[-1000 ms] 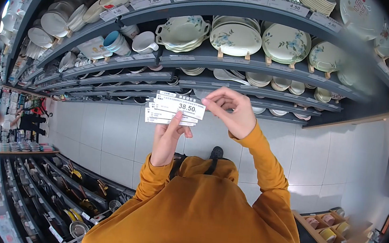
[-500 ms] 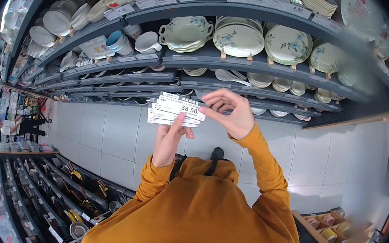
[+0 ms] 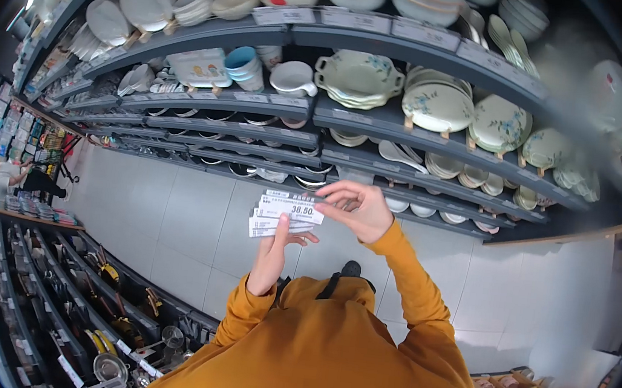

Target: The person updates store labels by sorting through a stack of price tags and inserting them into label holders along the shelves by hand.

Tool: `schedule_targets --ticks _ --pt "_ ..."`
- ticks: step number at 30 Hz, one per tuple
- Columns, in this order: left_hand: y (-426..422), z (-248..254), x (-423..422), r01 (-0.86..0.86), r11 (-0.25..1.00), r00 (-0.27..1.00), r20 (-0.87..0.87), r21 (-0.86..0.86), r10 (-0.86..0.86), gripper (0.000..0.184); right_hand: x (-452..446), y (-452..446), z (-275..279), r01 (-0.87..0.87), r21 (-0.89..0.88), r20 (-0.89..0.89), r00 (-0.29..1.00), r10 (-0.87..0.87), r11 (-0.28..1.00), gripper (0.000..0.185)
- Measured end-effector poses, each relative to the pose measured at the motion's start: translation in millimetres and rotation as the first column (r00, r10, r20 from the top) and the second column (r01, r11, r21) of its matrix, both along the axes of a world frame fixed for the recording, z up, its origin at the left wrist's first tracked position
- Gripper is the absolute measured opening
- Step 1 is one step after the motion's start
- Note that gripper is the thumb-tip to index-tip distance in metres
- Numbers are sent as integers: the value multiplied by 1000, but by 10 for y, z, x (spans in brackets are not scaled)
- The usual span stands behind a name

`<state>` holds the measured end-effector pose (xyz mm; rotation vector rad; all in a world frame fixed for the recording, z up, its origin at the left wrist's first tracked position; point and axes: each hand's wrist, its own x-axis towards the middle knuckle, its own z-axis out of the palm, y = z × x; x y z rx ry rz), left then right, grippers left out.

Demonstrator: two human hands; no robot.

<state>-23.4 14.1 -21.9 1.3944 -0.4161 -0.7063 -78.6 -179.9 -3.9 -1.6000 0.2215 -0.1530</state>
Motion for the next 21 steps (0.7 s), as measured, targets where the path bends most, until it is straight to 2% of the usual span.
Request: schedule_targets --ticks 2,3,6,7,10,11,13,16,17,20,21 --pt "335 -104 166 -47 996 997 68 80 42 45 206 283 -28 -47 -6 -17 999 47 999 20" --pt "511 -93 248 -54 998 998 26 29 53 42 316 453 -31 -74 -28 -37 997 73 997 20" --pt "1143 -254 541 -130 991 989 70 -5 130 39 687 1046 -99 -135 -47 -70 989 131 990 17" --pt "1385 -305 659 -133 990 991 -13 -45 133 37 820 1290 -189 -142 -16 -66 988 141 990 17" --pt "2114 -341 1009 -261 961 961 -119 -89 250 37 1280 2066 -211 -170 36 -79 982 172 985 15" --pt "2356 -347 1119 -294 948 944 -190 -119 269 36 1437 2310 -252 -191 20 -58 980 192 981 15" --pt "2789 -229 1340 -315 940 943 -158 -134 294 36 1764 2770 -382 -250 -19 26 968 250 968 20" --pt "3441 -193 1681 -326 941 942 -110 -95 316 34 2212 3371 -419 -380 104 80 924 373 919 18" --pt "3589 -169 1754 -360 928 930 -110 -97 350 34 2343 3527 -387 -444 148 43 896 442 884 16" --pt "3990 -125 1970 -438 890 894 -159 -124 418 33 2693 3929 -270 -441 186 -85 883 461 878 15" --pt "4089 -130 2055 -466 872 879 -189 -148 438 34 2813 4020 -251 -447 182 -77 882 466 876 15"
